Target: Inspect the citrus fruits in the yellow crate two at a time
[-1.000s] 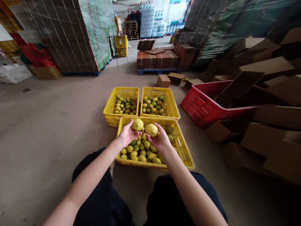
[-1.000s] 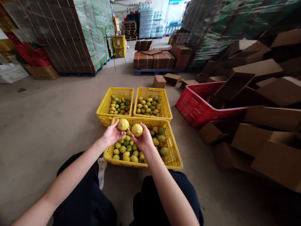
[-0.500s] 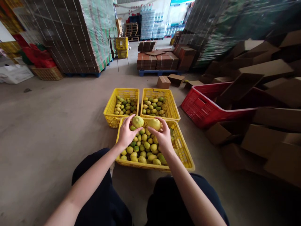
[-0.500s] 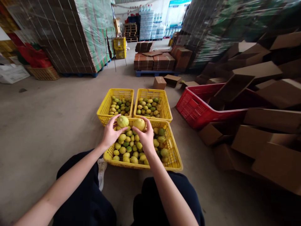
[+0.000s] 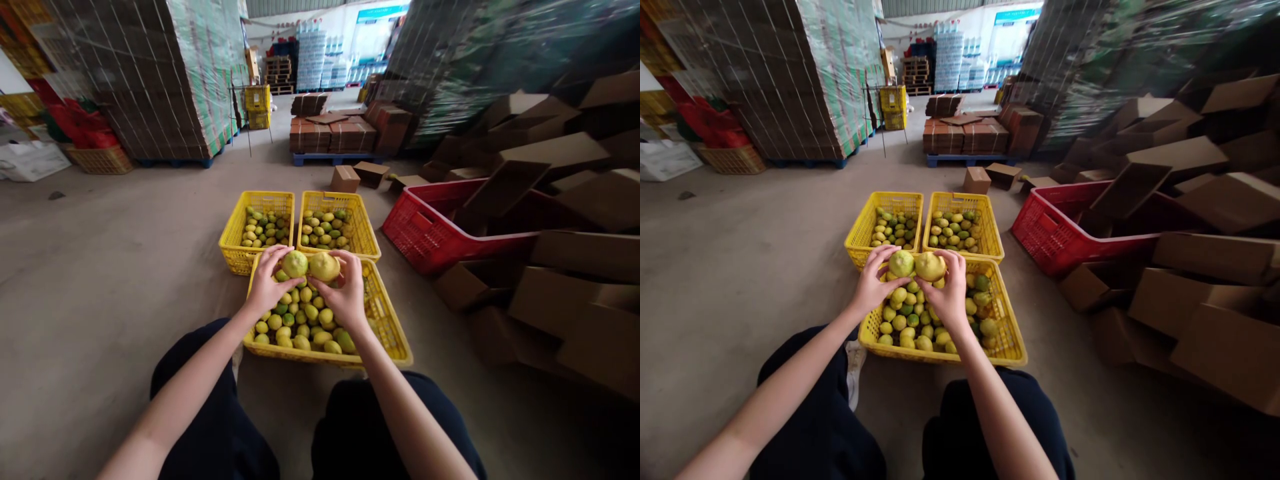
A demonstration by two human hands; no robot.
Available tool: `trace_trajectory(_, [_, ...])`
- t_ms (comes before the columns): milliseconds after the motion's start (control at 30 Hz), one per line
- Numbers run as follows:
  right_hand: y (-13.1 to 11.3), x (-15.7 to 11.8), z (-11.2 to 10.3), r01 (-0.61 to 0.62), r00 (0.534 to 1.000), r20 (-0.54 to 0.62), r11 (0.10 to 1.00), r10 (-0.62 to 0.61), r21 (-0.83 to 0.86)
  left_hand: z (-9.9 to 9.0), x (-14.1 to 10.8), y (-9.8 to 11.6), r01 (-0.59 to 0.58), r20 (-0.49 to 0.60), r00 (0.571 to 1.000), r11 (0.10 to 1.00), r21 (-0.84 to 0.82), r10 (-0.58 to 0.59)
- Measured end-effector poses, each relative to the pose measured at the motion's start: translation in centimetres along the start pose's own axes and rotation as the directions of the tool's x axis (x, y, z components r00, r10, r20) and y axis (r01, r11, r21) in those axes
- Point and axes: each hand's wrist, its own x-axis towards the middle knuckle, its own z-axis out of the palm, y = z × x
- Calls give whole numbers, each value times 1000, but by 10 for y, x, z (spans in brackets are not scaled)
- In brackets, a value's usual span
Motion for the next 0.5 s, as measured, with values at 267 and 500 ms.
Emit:
trace_trajectory(267, [-10,12,-21,-407,911,241,821,335,400,-10,11,5,422,202,903,694,-584,-379])
trace_trajectory(500, [-12,9,-20,-579,816,279,713,507,396,-10,12,0,510,230,821,489,-708,-522])
